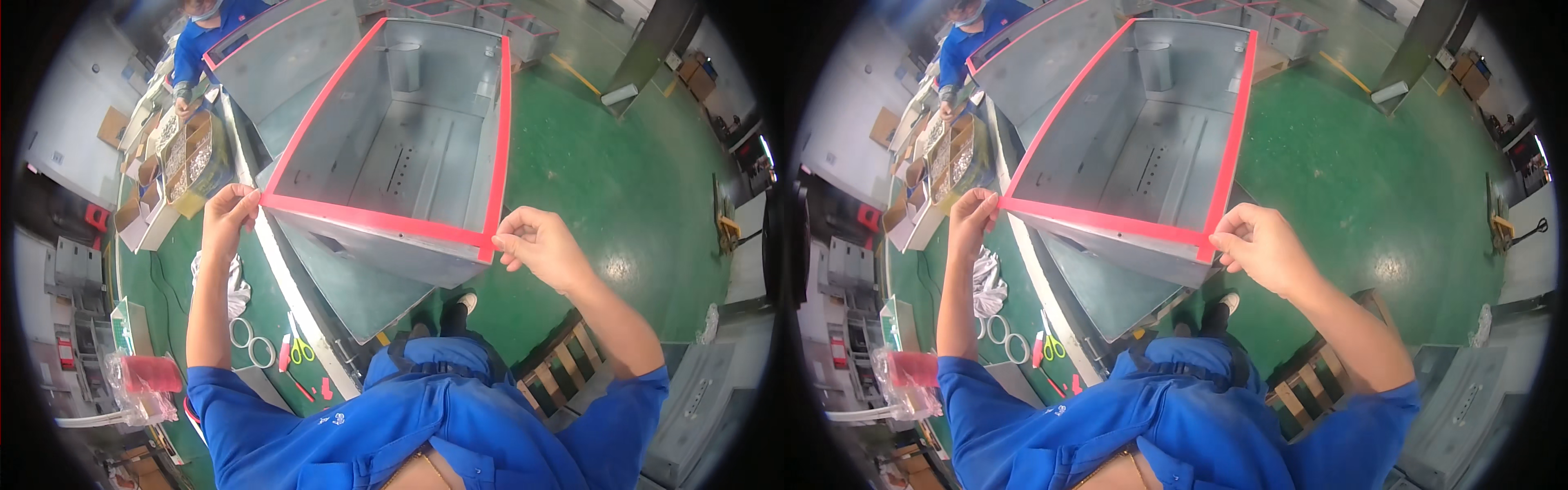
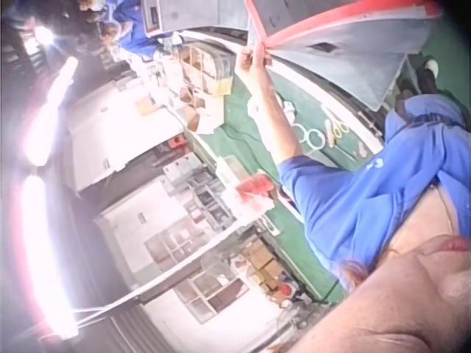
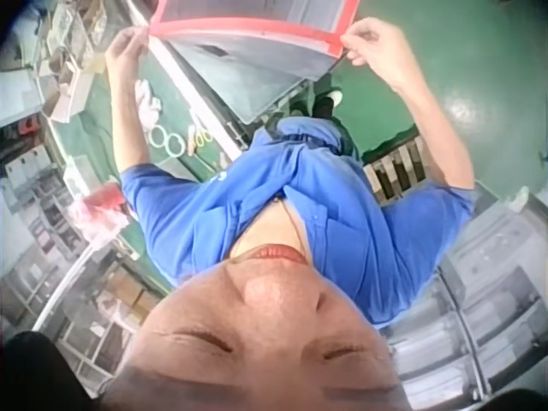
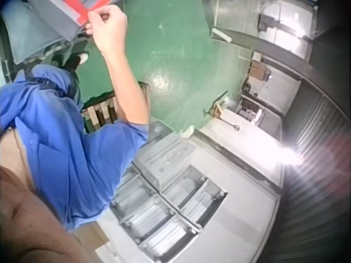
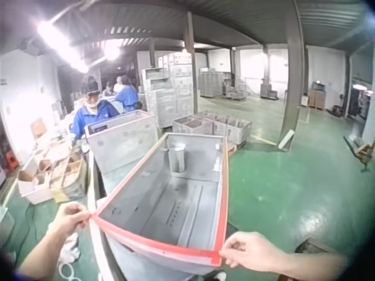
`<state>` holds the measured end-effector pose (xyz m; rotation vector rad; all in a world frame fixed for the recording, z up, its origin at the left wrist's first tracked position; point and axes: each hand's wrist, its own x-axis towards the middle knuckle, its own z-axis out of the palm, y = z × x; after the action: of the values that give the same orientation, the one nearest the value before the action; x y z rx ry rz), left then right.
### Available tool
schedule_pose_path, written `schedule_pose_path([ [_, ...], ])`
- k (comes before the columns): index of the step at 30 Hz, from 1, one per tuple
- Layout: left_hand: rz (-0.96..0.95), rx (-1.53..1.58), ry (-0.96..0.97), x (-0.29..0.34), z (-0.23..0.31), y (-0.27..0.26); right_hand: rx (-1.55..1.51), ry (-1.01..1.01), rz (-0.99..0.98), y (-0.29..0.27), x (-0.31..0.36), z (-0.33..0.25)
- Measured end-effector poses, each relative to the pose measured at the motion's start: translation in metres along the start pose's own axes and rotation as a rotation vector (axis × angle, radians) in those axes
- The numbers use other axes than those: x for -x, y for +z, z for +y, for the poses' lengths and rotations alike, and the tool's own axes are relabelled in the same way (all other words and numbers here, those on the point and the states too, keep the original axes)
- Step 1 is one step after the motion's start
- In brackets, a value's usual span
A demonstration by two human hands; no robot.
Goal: The person wipes the interior of a metal cabinet with a cloth, then applies red protective tape along the top edges of the cabinet. They use scissors to cut the tape at the corners and smooth it down with their hands.
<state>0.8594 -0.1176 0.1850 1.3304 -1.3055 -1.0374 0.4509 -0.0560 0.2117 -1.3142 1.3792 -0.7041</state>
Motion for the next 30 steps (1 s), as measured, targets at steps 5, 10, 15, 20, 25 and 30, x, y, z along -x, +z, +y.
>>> schedule_pose_path([
  [5, 0.001, 0.017, -0.012, -0.0026, 0.0001, -0.0041, -0.056, 0.041, -0.032, -0.0004, -0.0009, -0.0033],
  [10, 0.011, 0.019, -0.024, -0.0035, -0.0018, -0.0040, 0.034, 0.020, -0.020, -0.0001, -0.0026, -0.0018],
  [15, 0.008, 0.033, -0.032, -0.0051, -0.0038, -0.0083, -0.011, 0.021, -0.039, -0.0001, -0.0018, -0.0027],
  [20, -0.013, -0.001, -0.046, -0.0060, -0.0023, -0.0052, -0.029, 0.022, 0.001, -0.0007, -0.0005, -0.0038],
  [25, 0.010, -0.017, -0.040, -0.0075, -0.0016, -0.0026, 0.015, 0.048, -0.024, 0.0004, 0.0002, -0.0028],
  [30, 0.001, -0.004, -0.051, -0.0104, -0.0054, -0.0043, 0.176, 0.059, -0.092, -0.0019, -0.0019, -0.0039],
])
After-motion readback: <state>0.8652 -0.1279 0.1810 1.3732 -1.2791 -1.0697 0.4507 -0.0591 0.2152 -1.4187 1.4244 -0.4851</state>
